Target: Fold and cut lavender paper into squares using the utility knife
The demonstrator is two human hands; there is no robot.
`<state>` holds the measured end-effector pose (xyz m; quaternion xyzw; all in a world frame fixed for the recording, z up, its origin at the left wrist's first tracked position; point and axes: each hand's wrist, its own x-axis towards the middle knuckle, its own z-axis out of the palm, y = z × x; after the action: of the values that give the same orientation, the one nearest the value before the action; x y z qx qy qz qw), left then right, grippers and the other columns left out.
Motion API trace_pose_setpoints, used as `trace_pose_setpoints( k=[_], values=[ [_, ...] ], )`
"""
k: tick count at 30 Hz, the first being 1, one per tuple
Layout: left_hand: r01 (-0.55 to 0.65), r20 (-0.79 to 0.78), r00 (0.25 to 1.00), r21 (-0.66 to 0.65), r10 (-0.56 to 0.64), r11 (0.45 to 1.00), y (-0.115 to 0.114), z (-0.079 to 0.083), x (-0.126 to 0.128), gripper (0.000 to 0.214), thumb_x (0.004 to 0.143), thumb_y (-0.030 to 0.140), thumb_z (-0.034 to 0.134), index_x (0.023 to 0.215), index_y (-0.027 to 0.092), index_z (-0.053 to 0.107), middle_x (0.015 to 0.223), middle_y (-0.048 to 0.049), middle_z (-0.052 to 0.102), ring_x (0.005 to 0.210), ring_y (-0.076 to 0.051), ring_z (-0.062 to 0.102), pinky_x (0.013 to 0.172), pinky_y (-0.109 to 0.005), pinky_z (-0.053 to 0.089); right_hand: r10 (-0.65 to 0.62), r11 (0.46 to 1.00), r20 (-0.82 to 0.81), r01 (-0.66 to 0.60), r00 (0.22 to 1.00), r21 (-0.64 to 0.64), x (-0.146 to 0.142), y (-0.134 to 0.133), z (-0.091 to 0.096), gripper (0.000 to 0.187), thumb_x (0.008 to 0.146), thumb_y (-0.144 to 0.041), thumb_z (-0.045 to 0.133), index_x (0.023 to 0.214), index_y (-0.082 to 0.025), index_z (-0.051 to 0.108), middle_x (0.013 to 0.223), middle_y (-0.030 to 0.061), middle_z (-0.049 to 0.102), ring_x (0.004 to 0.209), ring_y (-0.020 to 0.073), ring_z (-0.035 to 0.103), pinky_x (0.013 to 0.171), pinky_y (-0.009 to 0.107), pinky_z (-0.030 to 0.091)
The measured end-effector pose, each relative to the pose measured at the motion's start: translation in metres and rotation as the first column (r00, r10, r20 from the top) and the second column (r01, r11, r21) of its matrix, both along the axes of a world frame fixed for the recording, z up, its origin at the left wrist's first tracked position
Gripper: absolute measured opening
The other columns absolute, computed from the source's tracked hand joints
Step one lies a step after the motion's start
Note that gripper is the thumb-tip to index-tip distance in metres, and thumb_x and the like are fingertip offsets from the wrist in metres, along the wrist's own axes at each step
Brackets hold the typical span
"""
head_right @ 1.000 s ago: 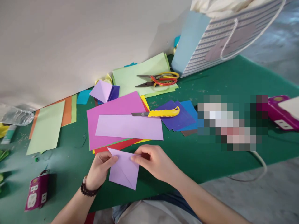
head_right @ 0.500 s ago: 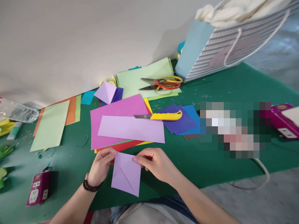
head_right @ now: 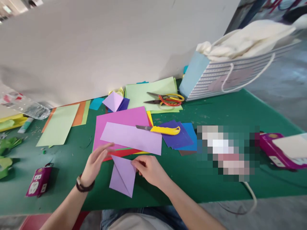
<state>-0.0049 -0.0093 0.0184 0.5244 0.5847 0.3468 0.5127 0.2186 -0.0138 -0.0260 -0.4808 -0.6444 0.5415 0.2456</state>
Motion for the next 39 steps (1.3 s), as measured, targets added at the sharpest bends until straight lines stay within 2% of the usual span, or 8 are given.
trace_pose_setpoints(
  k=[3, 7, 10, 15, 25, 29, 35, 39],
  values=[
    [0.273, -0.451, 0.888, 0.348, -0.095, 0.897, -0.029, -0.007, 0.012, 0.044, 0.086, 0.019, 0.051, 0.129, 0.024, 0.056, 0.135, -0.0084, 0.055, 0.129, -0.027, 0.047, 0.109, -0.048, 0.038, 0.008, 0.989, 0.085, -0.02, 0.996, 0.146, 0.001, 0.001, 0.002, 0.031, 0.093, -0.035, 0.043, 0.081, -0.019, 0.067, 0.074, 0.0032, 0.068, 0.068, 0.0166, 0.064, 0.065, 0.029, 0.05],
    [0.67, -0.752, 0.596, 0.274, -0.281, 0.69, -0.056, -0.029, 0.024, 0.069, 0.079, 0.006, 0.045, 0.146, 0.017, 0.032, 0.149, -0.012, 0.04, 0.14, -0.026, 0.031, 0.113, -0.051, 0.032, -0.116, 0.941, 0.209, 0.041, 0.971, 0.336, 0.031, 0.019, 0.007, 0.032, 0.093, -0.037, 0.044, 0.107, -0.018, 0.065, 0.102, 0.0121, 0.068, 0.095, 0.0262, 0.062, 0.087, 0.043, 0.047],
    [0.662, -0.795, 0.552, 0.234, -0.252, 0.712, -0.059, -0.036, 0.022, 0.067, 0.083, 0.012, 0.049, 0.146, 0.015, 0.029, 0.15, -0.0143, 0.037, 0.142, -0.027, 0.026, 0.114, -0.054, 0.029, -0.267, 0.872, 0.288, 0.103, 0.92, 0.479, 0.07, 0.044, 0.005, 0.04, 0.091, -0.038, 0.048, 0.122, -0.015, 0.058, 0.127, 0.0173, 0.057, 0.122, 0.0336, 0.046, 0.104, 0.052, 0.032],
    [0.697, -0.817, 0.506, 0.198, -0.277, 0.689, -0.055, -0.031, 0.016, 0.072, 0.08, 0.05, 0.066, 0.139, 0.017, 0.041, 0.146, -0.0167, 0.04, 0.138, -0.033, 0.032, 0.113, -0.058, 0.028, -0.437, 0.682, 0.57, -0.158, 0.696, 0.714, 0.106, 0.07, -0.015, 0.04, 0.092, -0.031, 0.046, 0.126, -0.011, 0.054, 0.117, 0.0169, 0.062, 0.109, 0.0318, 0.054, 0.089, 0.047, 0.044],
    [0.589, -0.824, 0.51, 0.125, -0.247, 0.798, -0.06, -0.026, 0.031, 0.09, 0.063, 0.065, 0.074, 0.137, 0.022, 0.045, 0.125, -0.0147, 0.052, 0.116, -0.033, 0.048, 0.103, -0.058, 0.037, -0.485, 0.684, 0.559, -0.107, 0.673, 0.722, 0.105, 0.066, -0.004, 0.04, 0.094, -0.027, 0.038, 0.127, -0.011, 0.051, 0.101, 0.0173, 0.056, 0.089, 0.0279, 0.059, 0.075, 0.04, 0.05],
    [0.551, -0.814, 0.512, 0.067, -0.274, 0.832, -0.057, -0.022, 0.037, 0.091, 0.059, 0.056, 0.081, 0.138, 0.032, 0.043, 0.132, -0.0116, 0.046, 0.114, -0.033, 0.048, 0.095, -0.053, 0.043, -0.501, 0.655, 0.36, 0.072, 0.787, 0.752, 0.109, 0.038, 0.014, 0.04, 0.091, -0.036, 0.045, 0.127, -0.018, 0.05, 0.11, 0.0156, 0.056, 0.099, 0.0283, 0.06, 0.079, 0.039, 0.052],
    [0.357, -0.76, 0.625, 0.077, -0.177, 0.931, -0.051, -0.017, 0.032, 0.107, 0.054, 0.051, 0.085, 0.144, 0.026, 0.034, 0.114, -0.0094, 0.057, 0.106, -0.032, 0.051, 0.094, -0.051, 0.042, -0.139, 0.835, 0.329, -0.068, 0.934, 0.546, 0.104, -0.018, 0.012, 0.03, 0.092, -0.038, 0.049, 0.12, -0.027, 0.052, 0.104, 0.007, 0.067, 0.09, 0.0208, 0.067, 0.073, 0.031, 0.055],
    [0.187, -0.695, 0.718, 0.134, -0.042, 0.973, -0.036, -0.006, 0.024, 0.098, 0.057, 0.047, 0.084, 0.14, 0.023, 0.037, 0.119, -0.0108, 0.055, 0.108, -0.031, 0.052, 0.092, -0.049, 0.045, -0.002, 0.82, 0.403, -0.229, 0.915, 0.525, 0.103, -0.023, 0.013, 0.027, 0.089, -0.039, 0.053, 0.114, -0.028, 0.057, 0.098, 0.0041, 0.069, 0.081, 0.0187, 0.068, 0.067, 0.029, 0.056]
  ],
)
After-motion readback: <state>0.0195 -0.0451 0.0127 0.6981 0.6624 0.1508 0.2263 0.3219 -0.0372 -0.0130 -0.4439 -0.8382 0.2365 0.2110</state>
